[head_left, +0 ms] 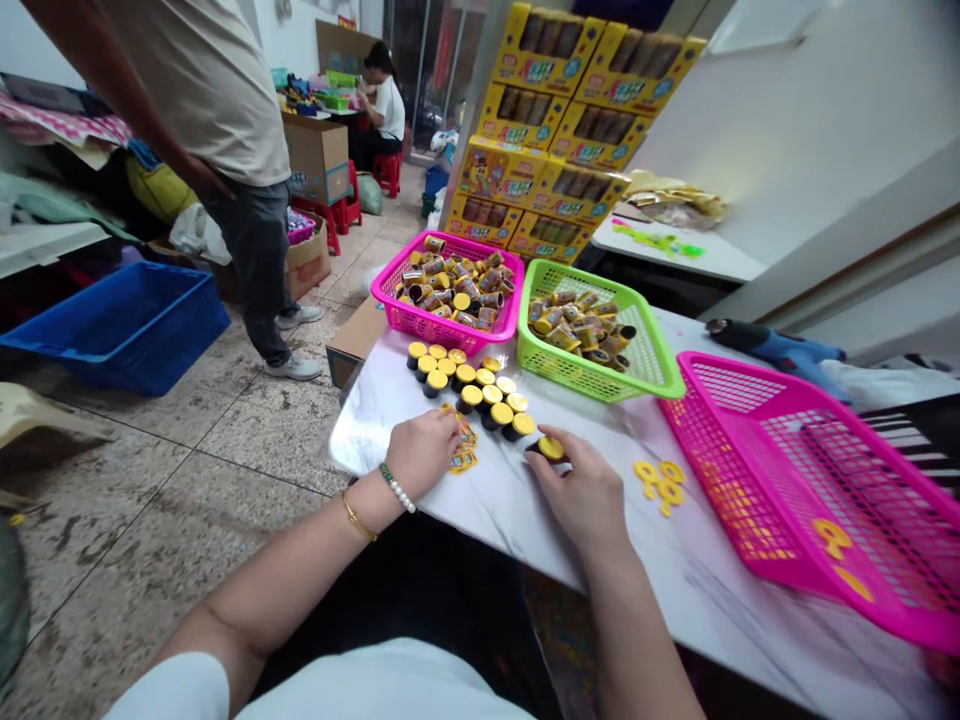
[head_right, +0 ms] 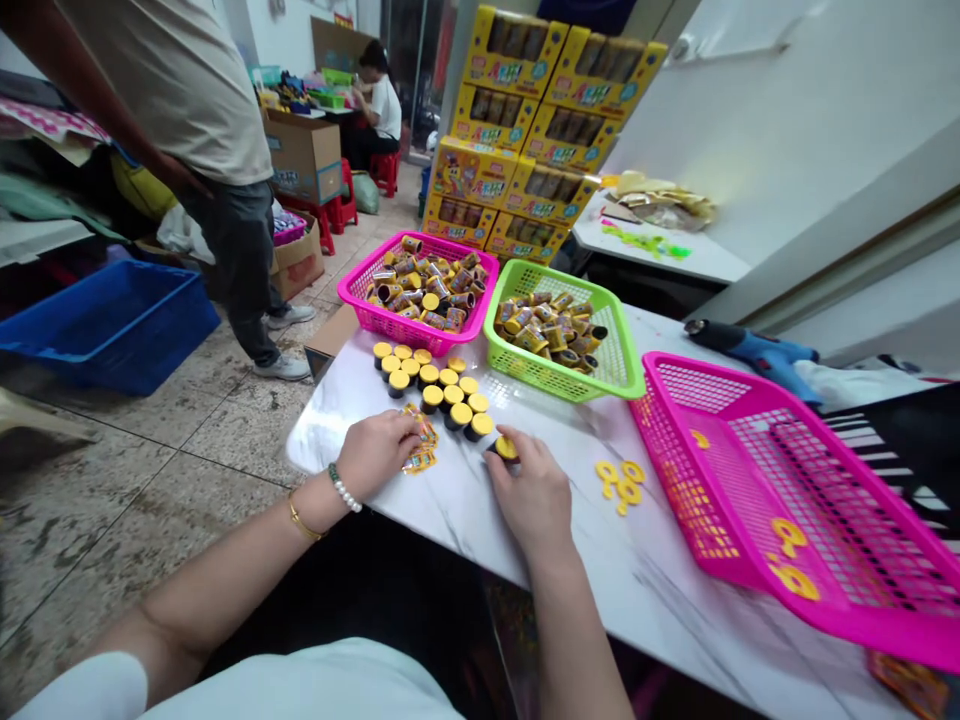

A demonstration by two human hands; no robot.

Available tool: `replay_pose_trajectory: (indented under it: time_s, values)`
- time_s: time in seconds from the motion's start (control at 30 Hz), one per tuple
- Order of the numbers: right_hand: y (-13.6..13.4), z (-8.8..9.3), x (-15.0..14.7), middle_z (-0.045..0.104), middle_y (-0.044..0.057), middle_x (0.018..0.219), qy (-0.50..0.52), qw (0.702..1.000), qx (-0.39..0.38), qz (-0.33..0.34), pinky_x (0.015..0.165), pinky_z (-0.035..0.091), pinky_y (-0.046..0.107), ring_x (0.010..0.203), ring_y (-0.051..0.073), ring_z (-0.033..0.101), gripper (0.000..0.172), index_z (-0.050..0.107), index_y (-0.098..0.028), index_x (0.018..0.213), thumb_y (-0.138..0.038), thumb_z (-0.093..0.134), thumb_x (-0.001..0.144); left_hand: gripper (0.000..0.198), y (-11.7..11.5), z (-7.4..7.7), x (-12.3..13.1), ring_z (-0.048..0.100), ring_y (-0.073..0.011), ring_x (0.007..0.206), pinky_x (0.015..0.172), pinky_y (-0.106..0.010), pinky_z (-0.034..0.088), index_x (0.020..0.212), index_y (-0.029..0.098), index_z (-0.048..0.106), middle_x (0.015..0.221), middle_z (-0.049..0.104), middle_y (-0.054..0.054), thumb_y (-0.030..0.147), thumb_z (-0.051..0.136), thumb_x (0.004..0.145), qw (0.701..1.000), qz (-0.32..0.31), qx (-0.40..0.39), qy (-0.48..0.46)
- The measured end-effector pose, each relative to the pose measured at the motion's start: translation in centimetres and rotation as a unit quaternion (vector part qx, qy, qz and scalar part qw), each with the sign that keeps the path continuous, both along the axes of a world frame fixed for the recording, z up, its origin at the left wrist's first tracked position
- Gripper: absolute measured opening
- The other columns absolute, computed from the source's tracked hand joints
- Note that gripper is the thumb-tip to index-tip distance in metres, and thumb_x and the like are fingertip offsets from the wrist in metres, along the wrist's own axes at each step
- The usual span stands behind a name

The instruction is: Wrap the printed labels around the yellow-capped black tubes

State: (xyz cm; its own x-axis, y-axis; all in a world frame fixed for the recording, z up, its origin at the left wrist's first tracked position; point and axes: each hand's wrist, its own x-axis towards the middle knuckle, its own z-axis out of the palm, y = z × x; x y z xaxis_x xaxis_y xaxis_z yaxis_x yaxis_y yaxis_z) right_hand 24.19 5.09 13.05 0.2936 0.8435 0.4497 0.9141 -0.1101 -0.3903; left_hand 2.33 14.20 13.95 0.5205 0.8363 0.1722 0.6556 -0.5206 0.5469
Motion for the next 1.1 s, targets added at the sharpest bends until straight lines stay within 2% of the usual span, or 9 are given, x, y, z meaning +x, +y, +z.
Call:
replay_pose_trajectory:
  time_s: [0.13, 0.27, 0.37, 0.5, 0.63, 0.7, 0.87, 0.93, 1.1]
  values:
    - [-1.6, 1.2, -1.7, 0.064, 0.015, 0.118, -0.007, 0.996, 0.089, -0.031, 0.067, 0.054, 0.036, 0.081, 0.023, 0.065, 0.048, 0.064, -0.018, 0.126, -0.047, 0.063, 0.088, 0.010, 0.1, -0.4, 0.1, 0.064, -0.0160, 0.079, 0.070, -0.025, 0.047, 0.085, 0.021, 0.077, 0.085, 0.070, -0.003, 0.019, 0.067, 0.087, 0.999, 0.005, -0.014, -0.045]
    - [-3.5, 2.0, -5.1, 0.071, 0.009, 0.100, 0.094, 0.987, 0.131, 0.022, 0.061, 0.051, 0.031, 0.071, 0.018, 0.063, 0.020, 0.072, -0.021, 0.105, -0.034, 0.064, 0.092, 0.010, 0.2, -0.3, -1.0, 0.064, -0.0147, 0.075, 0.067, -0.024, 0.047, 0.087, 0.022, 0.079, 0.081, 0.069, -0.003, 0.020, 0.070, 0.086, 0.998, -0.004, -0.007, -0.061]
    - [-3.6, 2.1, -7.4, 0.073, 0.007, 0.089, 0.246, 0.964, 0.069, 0.068, 0.060, 0.050, 0.028, 0.074, 0.018, 0.066, 0.021, 0.074, -0.021, 0.091, -0.037, 0.061, 0.093, 0.012, -0.2, -0.2, -1.6, 0.065, -0.0142, 0.074, 0.068, -0.024, 0.049, 0.087, 0.020, 0.079, 0.081, 0.070, -0.004, 0.019, 0.067, 0.088, 0.994, -0.023, 0.040, -0.096]
    - [-1.4, 1.9, -8.6, 0.069, 0.005, 0.070, 0.460, 0.884, -0.049, 0.063, 0.051, 0.044, 0.027, 0.061, 0.017, 0.061, 0.045, 0.074, -0.017, 0.095, -0.059, 0.058, 0.090, 0.021, -1.2, -0.3, -2.4, 0.066, -0.0143, 0.072, 0.069, -0.024, 0.052, 0.098, 0.019, 0.078, 0.083, 0.072, -0.006, 0.025, 0.058, 0.095, 0.980, -0.066, 0.117, -0.145]
    - [1.1, 1.8, -8.7, 0.061, 0.000, 0.058, 0.540, 0.827, -0.119, 0.100, 0.044, 0.032, 0.023, 0.046, 0.010, 0.044, 0.050, 0.067, -0.016, 0.081, -0.066, 0.069, 0.077, 0.026, -2.1, -0.5, -3.1, 0.066, -0.0150, 0.073, 0.070, -0.024, 0.053, 0.104, 0.019, 0.077, 0.081, 0.072, -0.007, 0.027, 0.053, 0.098, 0.968, -0.088, 0.165, -0.165]
    - [1.8, 1.5, -8.8, 0.057, -0.001, 0.055, 0.516, 0.845, -0.111, 0.083, 0.047, 0.033, 0.024, 0.047, 0.010, 0.042, 0.046, 0.060, -0.018, 0.071, -0.063, 0.069, 0.078, 0.025, -2.3, -0.5, -3.4, 0.065, -0.0136, 0.072, 0.069, -0.023, 0.053, 0.110, 0.018, 0.075, 0.084, 0.071, -0.007, 0.026, 0.055, 0.097, 0.968, -0.065, 0.151, -0.189]
    - [1.6, 0.5, -9.0, 0.052, 0.002, 0.057, 0.188, 0.980, -0.054, 0.044, 0.057, 0.035, 0.029, 0.057, 0.015, 0.046, 0.043, 0.053, -0.020, 0.057, -0.047, 0.050, 0.090, 0.019, -2.4, -0.5, -4.4, 0.056, -0.0089, 0.057, 0.061, -0.021, 0.049, 0.106, 0.015, 0.073, 0.075, 0.067, -0.002, 0.024, 0.067, 0.090, 0.964, 0.032, 0.075, -0.255]
    - [1.1, 0.7, -9.3, 0.052, 0.002, 0.060, 0.120, 0.991, -0.017, 0.061, 0.058, 0.035, 0.029, 0.058, 0.015, 0.048, 0.041, 0.056, -0.019, 0.059, -0.041, 0.048, 0.093, 0.013, -2.5, -0.3, -4.7, 0.055, -0.0086, 0.056, 0.059, -0.020, 0.047, 0.096, 0.015, 0.075, 0.072, 0.067, -0.002, 0.021, 0.068, 0.089, 0.960, 0.045, 0.050, -0.273]
    - [0.4, 1.5, -9.6, 0.053, -0.001, 0.061, 0.111, 0.989, 0.068, 0.063, 0.057, 0.038, 0.024, 0.055, 0.011, 0.050, 0.037, 0.060, -0.018, 0.065, -0.034, 0.053, 0.098, 0.013, -2.6, 0.7, -3.9, 0.055, -0.0084, 0.055, 0.054, -0.019, 0.044, 0.089, 0.015, 0.076, 0.075, 0.071, -0.003, 0.024, 0.067, 0.089, 0.943, 0.063, -0.044, -0.324]
